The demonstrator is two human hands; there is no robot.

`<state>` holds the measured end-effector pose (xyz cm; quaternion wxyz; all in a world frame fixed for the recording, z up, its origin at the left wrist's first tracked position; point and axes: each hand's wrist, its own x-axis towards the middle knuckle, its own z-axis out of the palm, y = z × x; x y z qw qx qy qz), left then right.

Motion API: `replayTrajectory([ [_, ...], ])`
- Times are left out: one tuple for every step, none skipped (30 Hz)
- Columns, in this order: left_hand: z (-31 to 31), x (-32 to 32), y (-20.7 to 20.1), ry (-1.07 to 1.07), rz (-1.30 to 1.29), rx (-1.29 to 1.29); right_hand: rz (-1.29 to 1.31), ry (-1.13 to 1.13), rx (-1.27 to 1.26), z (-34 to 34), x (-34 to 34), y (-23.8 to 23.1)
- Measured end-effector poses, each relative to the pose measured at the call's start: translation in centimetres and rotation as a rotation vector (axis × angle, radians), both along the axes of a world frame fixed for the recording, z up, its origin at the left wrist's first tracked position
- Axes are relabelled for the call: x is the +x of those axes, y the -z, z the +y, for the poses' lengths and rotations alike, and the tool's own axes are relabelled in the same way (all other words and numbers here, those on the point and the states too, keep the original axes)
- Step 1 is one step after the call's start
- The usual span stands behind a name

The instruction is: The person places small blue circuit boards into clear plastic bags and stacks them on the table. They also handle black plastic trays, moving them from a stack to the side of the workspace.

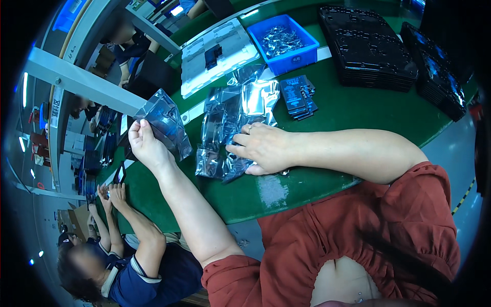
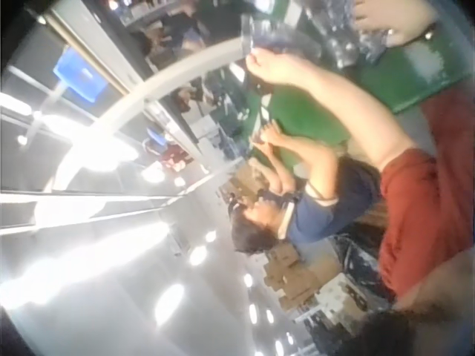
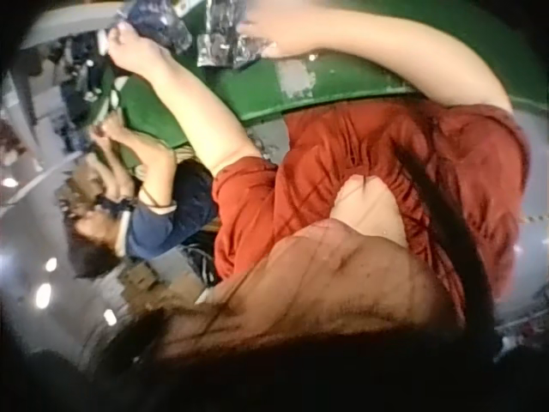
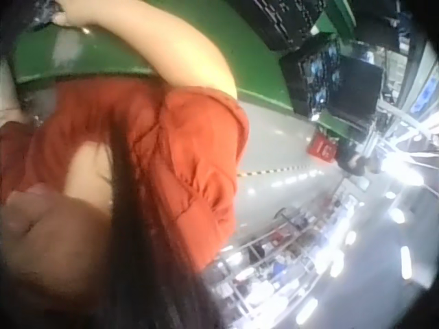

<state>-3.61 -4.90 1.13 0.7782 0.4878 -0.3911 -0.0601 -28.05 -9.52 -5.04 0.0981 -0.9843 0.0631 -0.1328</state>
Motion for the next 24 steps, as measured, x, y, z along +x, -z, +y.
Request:
replayTrajectory([
  [0.2, -0.9, -0.6, 0.030, -0.020, -0.005, 0.013, 0.012, 0.007, 0.0, 0.1, -0.2],
  [0.6, -1.8, -1.2, 0.060, -0.039, -0.010, -0.019, 0.006, 0.044, -0.1, 0.1, -0.1],
  [1.1, -2.5, -1.7, 0.084, -0.058, -0.013, -0.104, -0.015, 0.079, -0.1, 0.0, 0.0],
  [1.1, -3.1, -1.9, 0.110, -0.097, -0.011, -0.187, -0.028, 0.114, -0.5, -0.6, 0.4],
  [1.2, -4.2, -2.2, 0.115, -0.133, -0.011, -0.270, -0.042, 0.148, -0.8, -1.0, 0.7],
  [1.9, -5.3, -2.8, 0.101, -0.172, -0.007, -0.340, -0.042, 0.164, -0.7, -1.2, -0.1],
  [2.1, -6.4, -3.0, 0.097, -0.204, -0.007, -0.238, -0.011, 0.236, -0.9, -2.0, -1.7],
  [2.1, -7.3, -3.0, 0.050, -0.236, 0.014, -0.255, 0.019, 0.233, -1.1, -2.7, -2.6],
  [2.3, -8.1, -3.2, 0.038, -0.294, 0.022, -0.276, 0.046, 0.229, -1.3, -3.3, -3.4],
  [2.4, -8.8, -3.1, 0.025, -0.330, 0.034, -0.344, 0.099, 0.233, -1.7, -3.8, -4.0],
  [2.4, -9.5, -3.0, 0.011, -0.366, 0.047, -0.443, 0.158, 0.198, -1.9, -4.4, -4.7],
  [2.4, -10.3, -3.0, 0.012, -0.379, 0.084, -0.585, 0.193, 0.227, -2.1, -5.1, -5.4],
  [2.3, -11.0, -2.9, -0.015, -0.444, 0.151, -0.727, 0.225, 0.260, -2.3, -5.5, -5.9],
  [2.4, -11.9, -2.6, -0.019, -0.527, 0.228, -0.792, 0.203, 0.268, -2.2, -5.8, -6.4],
  [2.0, -13.2, -2.3, -0.007, -0.608, 0.299, -0.855, 0.197, 0.267, -2.1, -6.6, -6.8],
  [2.1, -14.1, -2.3, 0.059, -0.724, 0.322, -0.804, 0.173, 0.235, -1.9, -7.1, -7.3],
  [2.3, -14.9, -2.3, 0.127, -0.841, 0.345, -0.763, 0.161, 0.171, -1.7, -7.4, -7.4],
  [2.4, -15.8, -2.2, 0.166, -0.844, 0.368, -0.682, 0.173, 0.175, -1.5, -7.8, -7.3],
  [2.7, -16.4, -2.0, 0.206, -0.847, 0.392, -0.600, 0.185, 0.180, -1.3, -8.2, -7.1],
  [2.7, -16.6, -1.9, 0.228, -0.851, 0.403, -0.631, 0.185, 0.206, -1.2, -8.2, -6.8],
  [2.8, -16.6, -1.8, 0.266, -0.831, 0.425, -0.593, 0.183, 0.252, -1.0, -8.4, -6.7],
  [2.9, -16.5, -1.8, 0.305, -0.811, 0.446, -0.556, 0.184, 0.305, -0.9, -8.6, -6.9],
  [2.9, -16.4, -1.7, 0.345, -0.790, 0.467, -0.519, 0.186, 0.358, -0.7, -8.7, -7.1],
  [2.9, -16.6, -1.9, 0.342, -0.820, 0.494, -0.528, 0.185, 0.301, -0.7, -8.7, -7.1],
])
